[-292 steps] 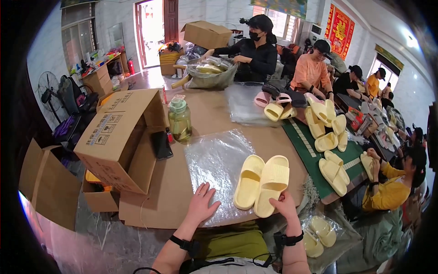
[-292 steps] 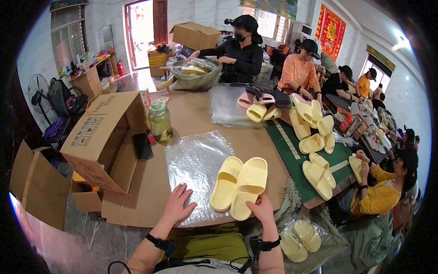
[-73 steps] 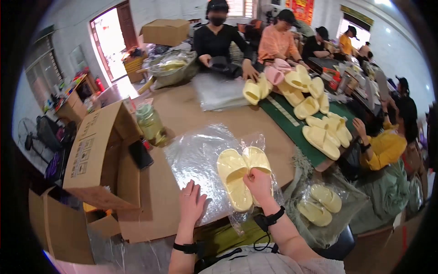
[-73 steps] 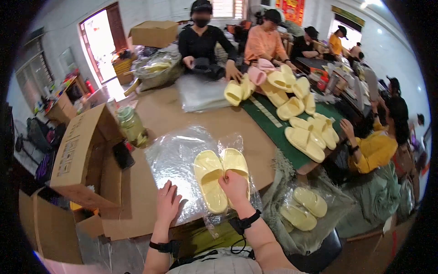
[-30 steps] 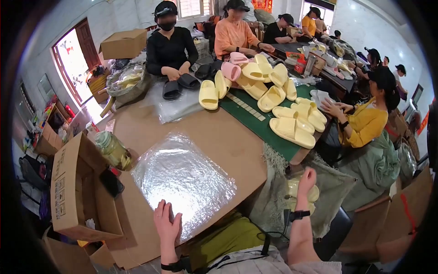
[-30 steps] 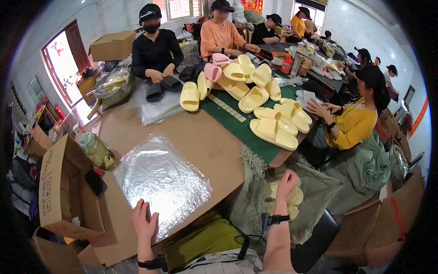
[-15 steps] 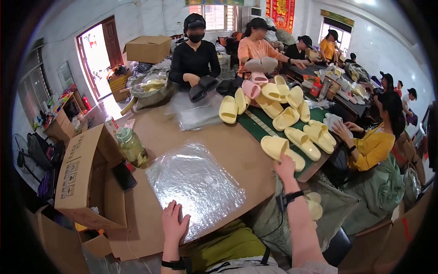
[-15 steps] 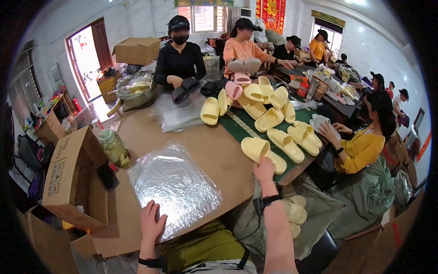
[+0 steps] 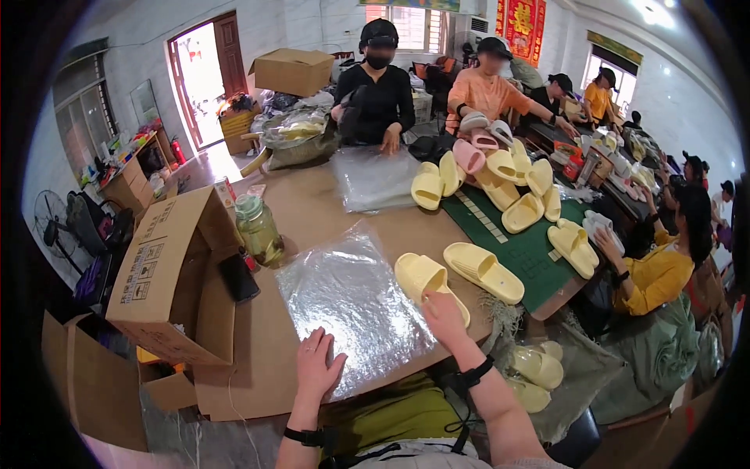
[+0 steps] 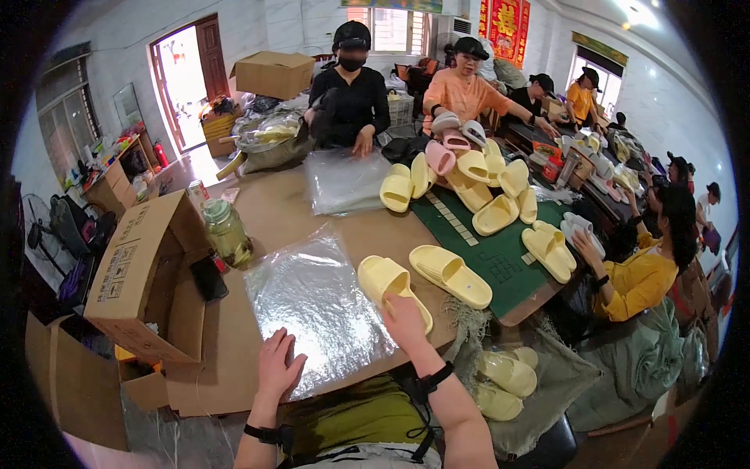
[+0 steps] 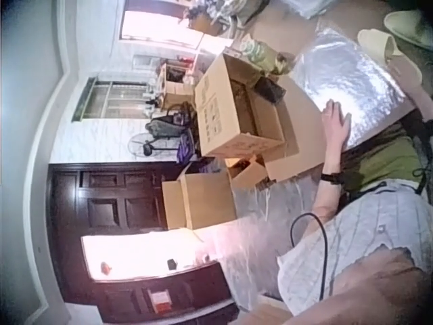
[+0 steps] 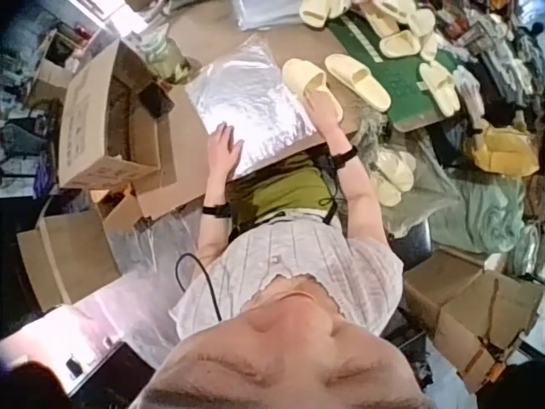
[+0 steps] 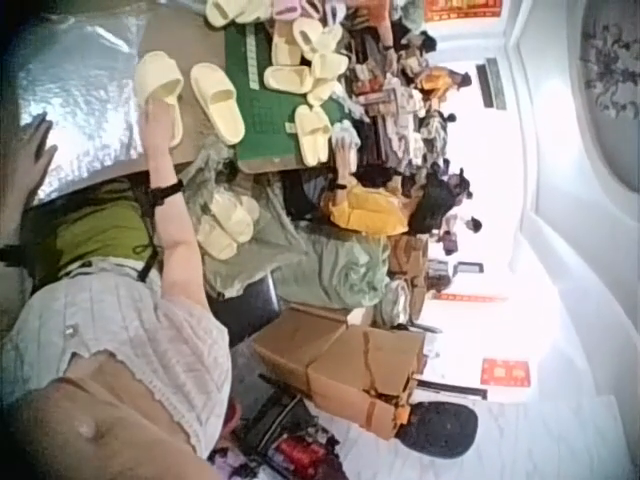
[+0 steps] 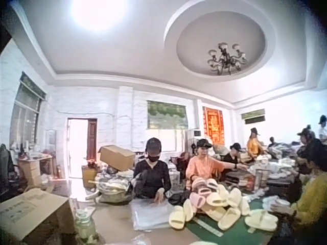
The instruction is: The recorder is placing pairs of slippers into plastic bags at a workstation.
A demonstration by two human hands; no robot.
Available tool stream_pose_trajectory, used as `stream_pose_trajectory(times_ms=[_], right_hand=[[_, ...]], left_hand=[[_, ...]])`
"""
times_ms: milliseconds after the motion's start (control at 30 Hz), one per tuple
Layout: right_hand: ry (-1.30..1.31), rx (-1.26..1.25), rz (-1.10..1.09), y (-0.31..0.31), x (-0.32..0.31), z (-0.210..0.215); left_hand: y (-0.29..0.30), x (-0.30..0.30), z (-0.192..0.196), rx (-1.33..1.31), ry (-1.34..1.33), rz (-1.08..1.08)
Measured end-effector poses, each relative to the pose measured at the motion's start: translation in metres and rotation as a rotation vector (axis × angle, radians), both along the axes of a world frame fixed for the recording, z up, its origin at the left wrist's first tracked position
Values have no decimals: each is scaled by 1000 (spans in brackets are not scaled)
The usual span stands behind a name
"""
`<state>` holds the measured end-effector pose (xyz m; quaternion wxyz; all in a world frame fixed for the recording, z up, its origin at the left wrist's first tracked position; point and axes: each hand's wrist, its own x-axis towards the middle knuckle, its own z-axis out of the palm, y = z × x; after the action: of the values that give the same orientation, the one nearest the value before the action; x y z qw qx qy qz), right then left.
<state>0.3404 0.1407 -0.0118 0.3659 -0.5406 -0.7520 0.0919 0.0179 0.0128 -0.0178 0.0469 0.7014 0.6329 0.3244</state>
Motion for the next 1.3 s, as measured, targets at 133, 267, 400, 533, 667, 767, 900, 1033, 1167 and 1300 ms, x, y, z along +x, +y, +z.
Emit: stream_pose_trajectory(times_ms=[133,267,400,533,667,767,900,1033,1167,1300], right_hand=[[35,243,-342,25,45,6],[-61,173,-505,45,82,2],[-91,-320,-278,40,43,40],[-161,114,-240,42,24,17],[-92,-73,-306,59,36,8],[-12,-90,-286,59,55,8],[242,-70,-412,39,82,21],[349,94,-455,9,90,36],[405,4,-287,-32,72,47],[529,-84,-84,-70,59,38]], left_hand=[[-3,0,1,7,-6,20],[1,2,3,7,-26,-4],[-6,-4,4,-5,-17,31],[-2,-1,5,-3,-30,8],[-2,-2,0,1,-36,2],[-1,-3,-4,1,-50,1],[-5,-2,-3,42,-95,-35],[-8,-2,15,69,166,-74],[-11,0,19,-48,35,-199],[-6,-1,19,-71,-58,-214]])
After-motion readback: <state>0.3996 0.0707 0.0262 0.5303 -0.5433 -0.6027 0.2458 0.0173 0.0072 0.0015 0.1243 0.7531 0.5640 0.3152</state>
